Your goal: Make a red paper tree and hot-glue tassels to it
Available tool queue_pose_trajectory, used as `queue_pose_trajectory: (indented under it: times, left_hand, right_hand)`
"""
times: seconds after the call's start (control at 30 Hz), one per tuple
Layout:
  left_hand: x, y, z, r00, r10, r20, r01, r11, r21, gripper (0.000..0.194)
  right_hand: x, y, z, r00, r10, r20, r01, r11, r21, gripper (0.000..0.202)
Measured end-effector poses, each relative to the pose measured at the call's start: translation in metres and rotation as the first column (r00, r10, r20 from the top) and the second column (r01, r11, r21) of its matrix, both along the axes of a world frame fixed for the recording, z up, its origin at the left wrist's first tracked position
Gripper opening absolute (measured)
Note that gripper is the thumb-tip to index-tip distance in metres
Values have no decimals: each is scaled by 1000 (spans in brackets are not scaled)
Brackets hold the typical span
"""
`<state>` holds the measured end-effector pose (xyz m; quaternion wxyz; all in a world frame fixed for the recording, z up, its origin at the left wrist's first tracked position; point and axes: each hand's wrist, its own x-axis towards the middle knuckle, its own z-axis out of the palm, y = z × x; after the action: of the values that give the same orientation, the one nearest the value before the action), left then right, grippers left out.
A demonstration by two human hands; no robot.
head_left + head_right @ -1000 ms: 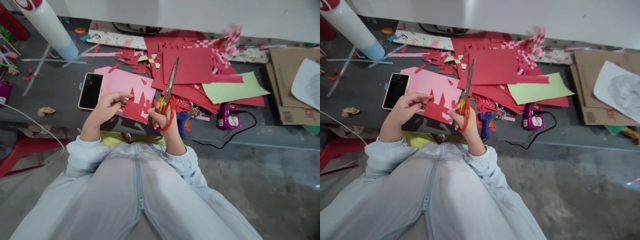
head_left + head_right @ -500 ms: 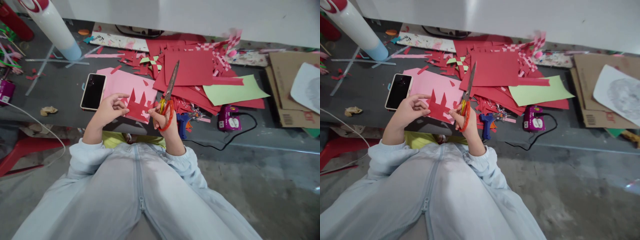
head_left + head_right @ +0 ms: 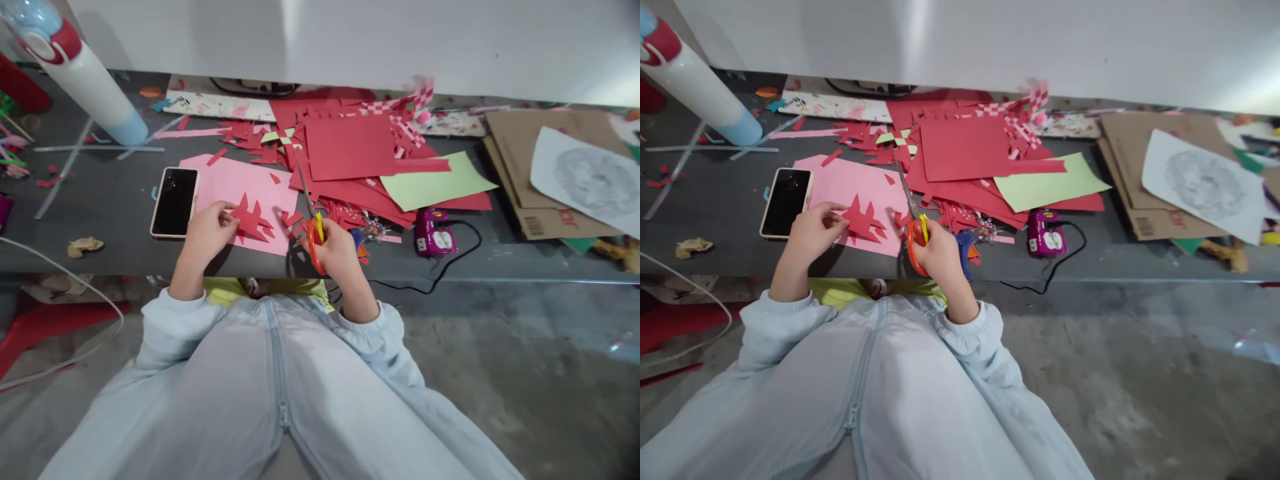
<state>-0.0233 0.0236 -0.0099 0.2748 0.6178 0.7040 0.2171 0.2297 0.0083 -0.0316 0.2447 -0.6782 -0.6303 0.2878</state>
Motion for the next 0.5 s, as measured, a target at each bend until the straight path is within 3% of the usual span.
queue_pose_trajectory:
  times: [0.1,0.17,0.23,0.3,0.37,0.43,0.5]
  left_hand:
    - [6,-1,5,992,67,-108,-62,997,52,31]
    - [11,-5,8,993,80,-85,-71,991,110,27]
    - [17,-12,11,998,-17,57,11,996,92,26]
    - [23,-21,13,958,-163,237,162,986,23,35]
    - [27,-28,15,918,-233,320,246,969,1,41]
    - [26,-31,15,923,-205,326,208,978,29,40]
    - [18,-28,14,950,-96,297,69,993,100,36]
  right_hand:
    - [-1,-3,8,994,42,103,-40,999,-19,21]
    - [-4,-3,12,987,75,144,-71,997,-33,20]
    - [-11,-3,15,976,117,182,-109,993,-54,21]
    - [-20,-2,17,960,164,226,-153,986,-68,23]
    - [-29,-2,18,943,211,258,-202,977,-62,26]
    - [-37,-3,20,928,249,279,-244,968,-51,29]
    - [-41,-5,21,913,276,300,-275,960,-46,32]
